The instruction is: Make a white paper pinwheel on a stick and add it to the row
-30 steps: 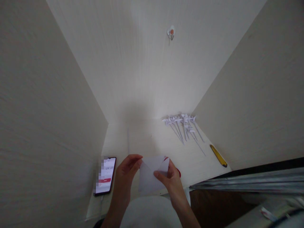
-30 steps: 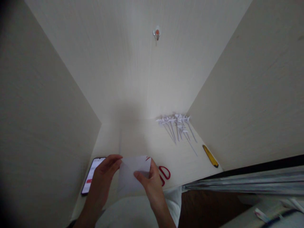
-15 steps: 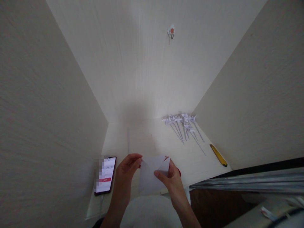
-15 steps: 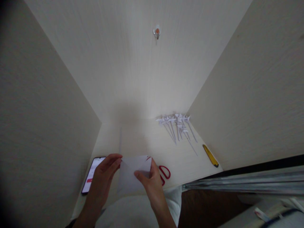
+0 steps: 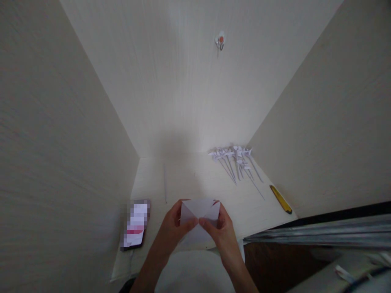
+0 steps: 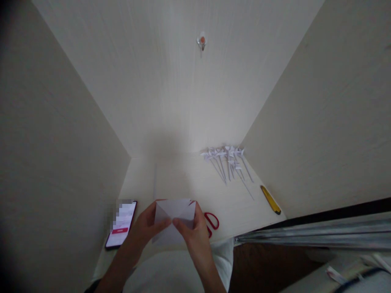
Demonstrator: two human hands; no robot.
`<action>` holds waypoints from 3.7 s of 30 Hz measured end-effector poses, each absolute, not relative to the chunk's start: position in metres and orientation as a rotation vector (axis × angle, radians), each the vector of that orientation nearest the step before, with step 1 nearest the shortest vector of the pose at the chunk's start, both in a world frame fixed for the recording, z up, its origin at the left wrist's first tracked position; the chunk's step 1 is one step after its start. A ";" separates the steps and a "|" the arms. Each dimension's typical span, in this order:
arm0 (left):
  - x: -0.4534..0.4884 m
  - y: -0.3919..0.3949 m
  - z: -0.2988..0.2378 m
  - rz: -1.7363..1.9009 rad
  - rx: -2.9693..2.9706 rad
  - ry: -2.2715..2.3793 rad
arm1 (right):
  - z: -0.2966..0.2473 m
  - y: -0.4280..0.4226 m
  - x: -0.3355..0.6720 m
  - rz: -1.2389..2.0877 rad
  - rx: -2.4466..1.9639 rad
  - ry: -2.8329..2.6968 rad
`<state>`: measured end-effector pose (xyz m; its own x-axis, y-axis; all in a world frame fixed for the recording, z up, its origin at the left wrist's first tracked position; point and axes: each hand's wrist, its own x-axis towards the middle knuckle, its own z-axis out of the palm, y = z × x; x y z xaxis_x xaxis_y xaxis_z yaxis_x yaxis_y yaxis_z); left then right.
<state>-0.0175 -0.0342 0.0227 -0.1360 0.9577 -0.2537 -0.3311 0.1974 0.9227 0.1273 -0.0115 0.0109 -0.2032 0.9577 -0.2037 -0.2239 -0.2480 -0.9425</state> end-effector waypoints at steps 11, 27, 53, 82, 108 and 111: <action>-0.020 -0.034 0.025 1.266 0.690 1.233 | 0.011 -0.010 0.128 1.629 -1.040 -1.047; -0.017 -0.033 0.039 1.542 0.365 1.299 | 0.020 -0.003 0.147 1.544 -1.085 -1.074; -0.009 -0.034 0.034 1.433 0.511 1.510 | 0.013 -0.004 0.139 1.447 -1.124 -1.163; -0.015 -0.035 0.024 1.544 0.478 1.624 | 0.003 0.001 0.146 1.523 -1.014 -1.161; -0.011 -0.035 0.037 1.401 0.311 1.405 | 0.025 -0.001 0.156 1.308 -0.733 -1.437; -0.011 -0.034 0.034 1.397 0.319 1.379 | 0.027 0.001 0.159 1.284 -0.724 -1.513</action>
<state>-0.0113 -0.0339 0.0344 -0.3697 0.7984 -0.4753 -0.4857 0.2700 0.8314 0.1588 0.0008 0.0269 -0.3372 0.8930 0.2979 -0.1485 0.2620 -0.9536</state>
